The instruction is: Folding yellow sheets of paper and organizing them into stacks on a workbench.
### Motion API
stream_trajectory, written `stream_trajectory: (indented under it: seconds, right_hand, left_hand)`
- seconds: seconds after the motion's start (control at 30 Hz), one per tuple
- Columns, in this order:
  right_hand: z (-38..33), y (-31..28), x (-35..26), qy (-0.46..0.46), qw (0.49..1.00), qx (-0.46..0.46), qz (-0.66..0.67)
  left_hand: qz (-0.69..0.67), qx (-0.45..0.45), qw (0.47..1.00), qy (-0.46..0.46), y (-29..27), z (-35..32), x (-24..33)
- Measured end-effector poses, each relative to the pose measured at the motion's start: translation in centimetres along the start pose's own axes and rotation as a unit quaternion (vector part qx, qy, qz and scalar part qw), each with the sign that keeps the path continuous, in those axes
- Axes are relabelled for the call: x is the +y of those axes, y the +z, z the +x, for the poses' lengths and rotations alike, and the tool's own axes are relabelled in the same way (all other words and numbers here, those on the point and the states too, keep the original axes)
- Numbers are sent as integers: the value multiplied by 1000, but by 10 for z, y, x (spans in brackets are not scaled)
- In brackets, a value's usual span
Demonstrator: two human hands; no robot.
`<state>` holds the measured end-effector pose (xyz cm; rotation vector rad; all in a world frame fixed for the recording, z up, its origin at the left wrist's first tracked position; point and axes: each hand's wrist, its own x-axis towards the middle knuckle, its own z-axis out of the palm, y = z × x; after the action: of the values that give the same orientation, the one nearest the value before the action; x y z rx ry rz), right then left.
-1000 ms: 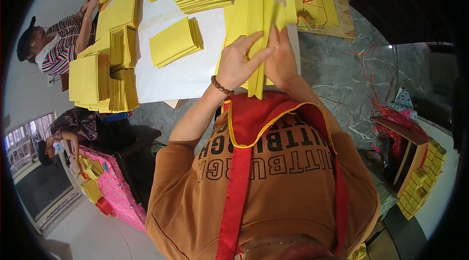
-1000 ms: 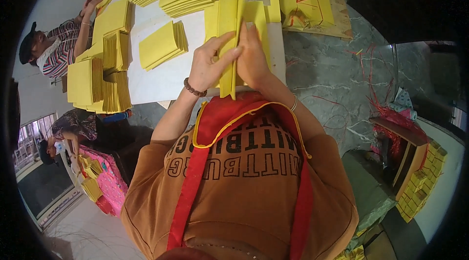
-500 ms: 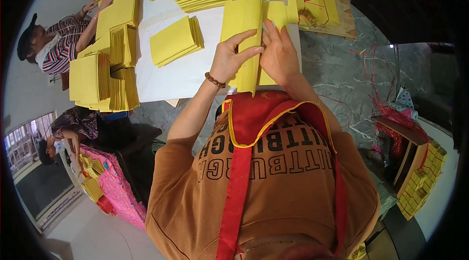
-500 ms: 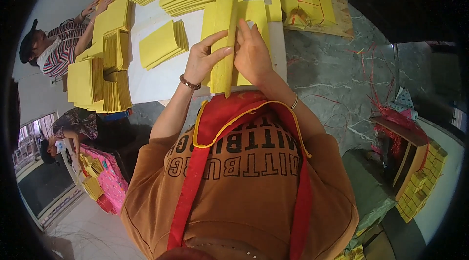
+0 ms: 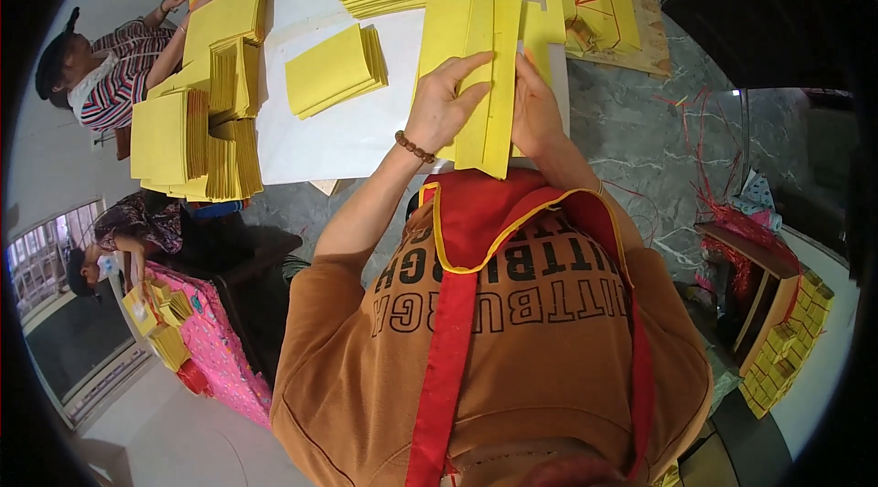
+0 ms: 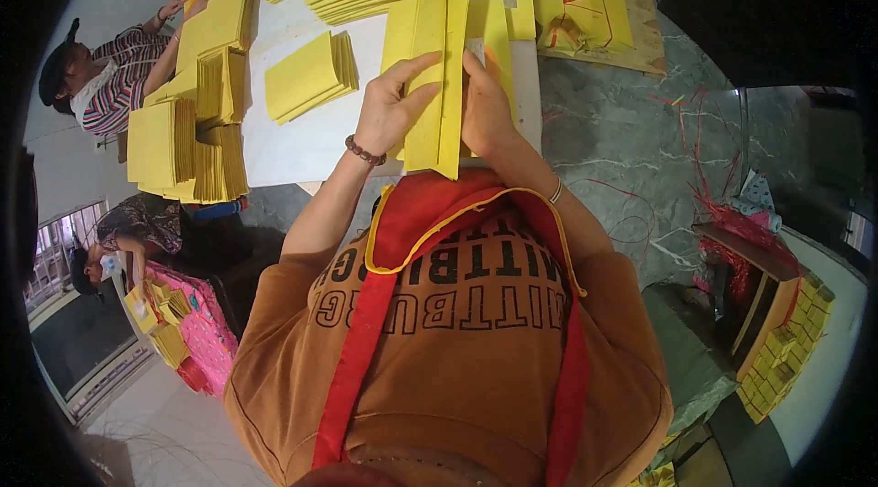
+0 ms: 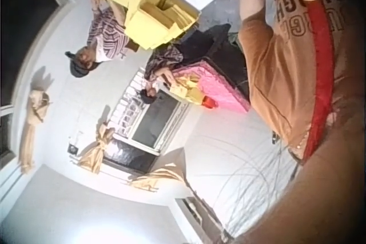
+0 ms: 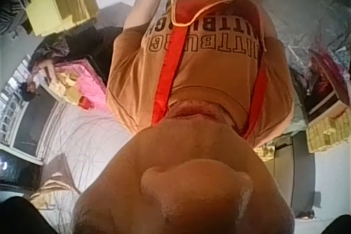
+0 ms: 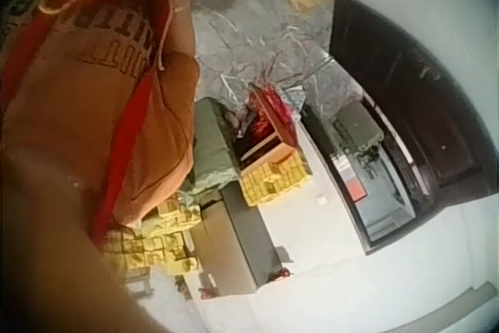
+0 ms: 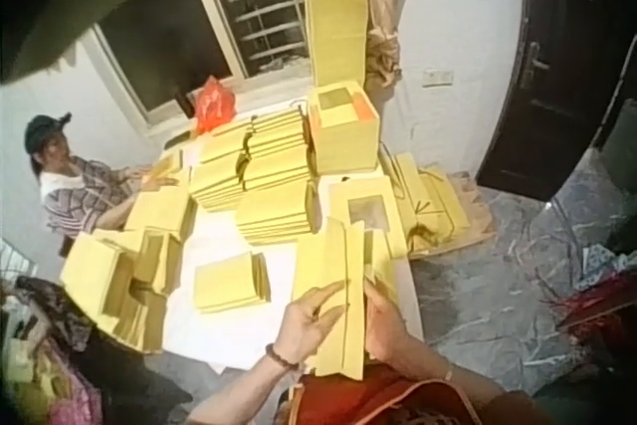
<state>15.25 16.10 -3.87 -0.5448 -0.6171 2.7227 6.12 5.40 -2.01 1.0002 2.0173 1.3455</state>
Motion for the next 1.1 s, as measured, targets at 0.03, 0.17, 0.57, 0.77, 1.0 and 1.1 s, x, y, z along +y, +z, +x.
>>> stream_trajectory:
  seconds: [0.03,0.17,0.57,0.77,1.0,1.1]
  right_hand:
    - [-2,1,-1,6,1000,0,4]
    - [-4,-10,0,-13,1000,-12,-13]
    - [-1,-16,-1,-35,999,-18,-10]
    - [0,-20,2,-6,996,29,-82]
    - [2,-14,8,-39,985,21,-164]
    - [-1,-9,3,-22,991,19,-130]
  left_hand:
    - [8,-5,1000,17,-1,-1,0]
    - [-17,-39,999,27,-5,-2,-1]
    - [-5,-2,1000,9,-5,-5,0]
    - [22,12,1000,-13,-4,-4,5]
    - [69,20,997,-5,-8,-3,5]
    - [9,25,1000,6,-9,-4,-7]
